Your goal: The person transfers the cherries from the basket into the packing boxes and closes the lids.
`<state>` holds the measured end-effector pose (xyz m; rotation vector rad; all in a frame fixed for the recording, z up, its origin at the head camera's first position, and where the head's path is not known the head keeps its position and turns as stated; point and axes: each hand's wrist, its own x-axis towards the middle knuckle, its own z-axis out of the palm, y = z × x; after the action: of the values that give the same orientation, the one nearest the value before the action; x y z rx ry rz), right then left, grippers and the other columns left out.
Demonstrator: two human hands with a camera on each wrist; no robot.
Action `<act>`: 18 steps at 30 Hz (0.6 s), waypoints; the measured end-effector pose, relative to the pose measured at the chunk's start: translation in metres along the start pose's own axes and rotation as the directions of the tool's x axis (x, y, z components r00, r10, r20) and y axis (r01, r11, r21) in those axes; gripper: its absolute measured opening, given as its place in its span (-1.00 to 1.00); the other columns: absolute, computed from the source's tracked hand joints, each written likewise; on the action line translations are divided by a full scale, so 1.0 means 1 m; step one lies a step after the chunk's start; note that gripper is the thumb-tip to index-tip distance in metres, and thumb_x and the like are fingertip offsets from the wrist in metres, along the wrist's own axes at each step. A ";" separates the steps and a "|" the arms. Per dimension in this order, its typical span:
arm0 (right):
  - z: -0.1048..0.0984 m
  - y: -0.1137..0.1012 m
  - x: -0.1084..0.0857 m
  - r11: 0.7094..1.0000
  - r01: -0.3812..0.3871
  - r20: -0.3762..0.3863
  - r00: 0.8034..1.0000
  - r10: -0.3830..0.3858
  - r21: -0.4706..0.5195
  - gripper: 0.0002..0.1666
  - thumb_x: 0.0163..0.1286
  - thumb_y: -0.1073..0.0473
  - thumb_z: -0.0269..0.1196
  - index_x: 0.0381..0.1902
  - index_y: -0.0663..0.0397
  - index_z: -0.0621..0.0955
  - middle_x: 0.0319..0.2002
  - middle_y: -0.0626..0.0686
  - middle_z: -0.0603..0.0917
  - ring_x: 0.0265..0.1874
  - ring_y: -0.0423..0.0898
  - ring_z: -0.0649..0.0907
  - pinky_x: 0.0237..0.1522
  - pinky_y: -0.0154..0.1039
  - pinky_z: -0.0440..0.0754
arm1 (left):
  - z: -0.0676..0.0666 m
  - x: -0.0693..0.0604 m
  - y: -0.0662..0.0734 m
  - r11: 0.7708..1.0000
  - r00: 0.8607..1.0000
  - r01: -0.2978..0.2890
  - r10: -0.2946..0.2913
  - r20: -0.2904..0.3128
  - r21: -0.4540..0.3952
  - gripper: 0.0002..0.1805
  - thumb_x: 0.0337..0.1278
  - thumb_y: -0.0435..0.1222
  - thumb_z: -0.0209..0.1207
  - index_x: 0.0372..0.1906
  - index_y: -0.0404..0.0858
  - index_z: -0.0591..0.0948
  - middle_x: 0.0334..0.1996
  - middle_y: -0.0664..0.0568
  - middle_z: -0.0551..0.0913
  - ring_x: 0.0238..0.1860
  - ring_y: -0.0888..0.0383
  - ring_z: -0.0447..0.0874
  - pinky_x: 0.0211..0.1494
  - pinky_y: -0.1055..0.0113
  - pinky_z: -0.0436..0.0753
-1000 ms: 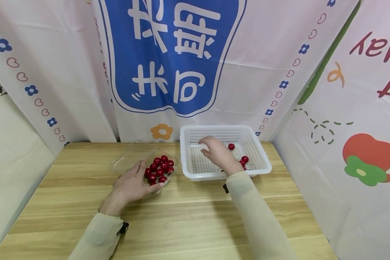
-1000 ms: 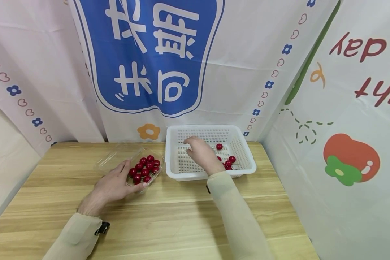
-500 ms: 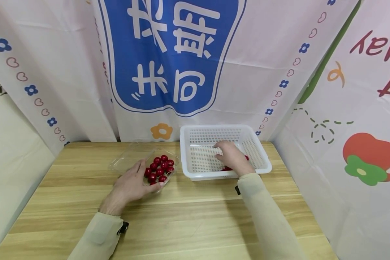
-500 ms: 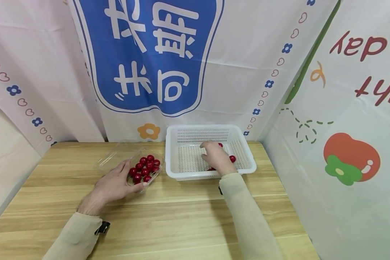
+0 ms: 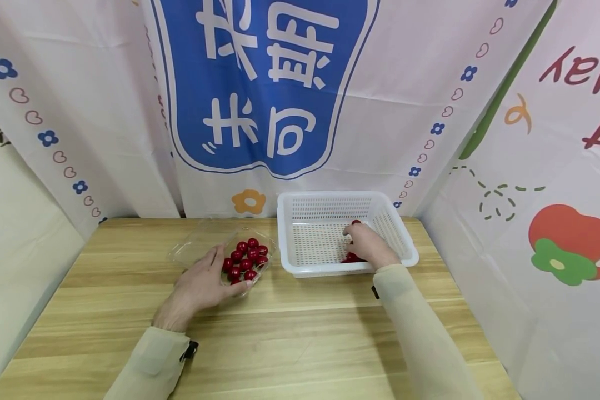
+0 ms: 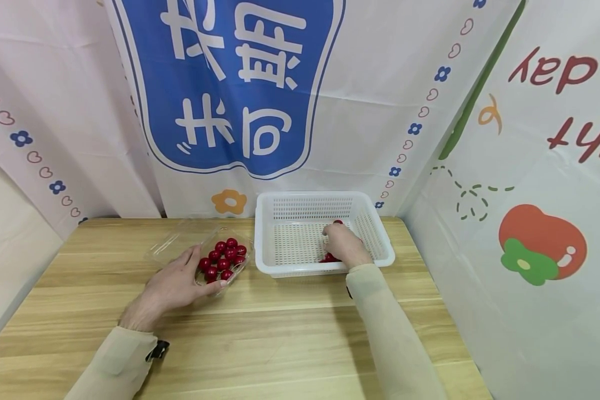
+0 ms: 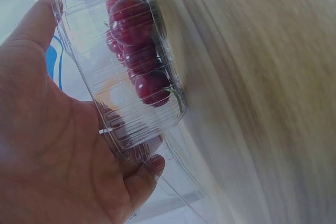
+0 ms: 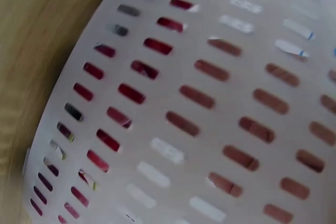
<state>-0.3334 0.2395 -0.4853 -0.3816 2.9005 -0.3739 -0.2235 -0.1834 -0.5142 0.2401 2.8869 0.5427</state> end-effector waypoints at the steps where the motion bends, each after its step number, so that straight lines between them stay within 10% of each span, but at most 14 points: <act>1: 0.000 0.001 0.001 1.000 -0.008 0.010 1.000 0.008 -0.006 -0.50 0.67 0.30 0.47 0.47 0.30 0.73 0.40 0.30 0.83 0.38 0.22 0.82 0.58 0.18 0.76 | 0.000 0.000 0.000 1.000 1.000 0.000 0.000 0.000 0.000 0.60 0.34 0.65 0.28 0.90 -0.53 0.01 0.88 -0.57 0.05 0.80 -0.66 0.24 0.73 -0.61 0.47; 18: 0.006 0.008 0.009 0.997 -0.034 0.075 0.996 0.040 -0.073 -0.81 0.69 0.34 0.41 0.15 0.17 0.84 0.11 0.18 0.91 -0.02 0.02 0.77 0.25 0.02 0.84 | 0.001 0.000 0.000 1.000 1.000 -0.010 0.010 -0.015 -0.004 0.58 0.35 0.63 0.29 0.89 -0.55 0.03 0.88 -0.58 0.07 0.79 -0.67 0.27 0.73 -0.58 0.49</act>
<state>-0.3425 0.2429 -0.4944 -0.3447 2.8481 -0.2443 -0.2231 -0.1830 -0.5146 0.2511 2.9000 0.5543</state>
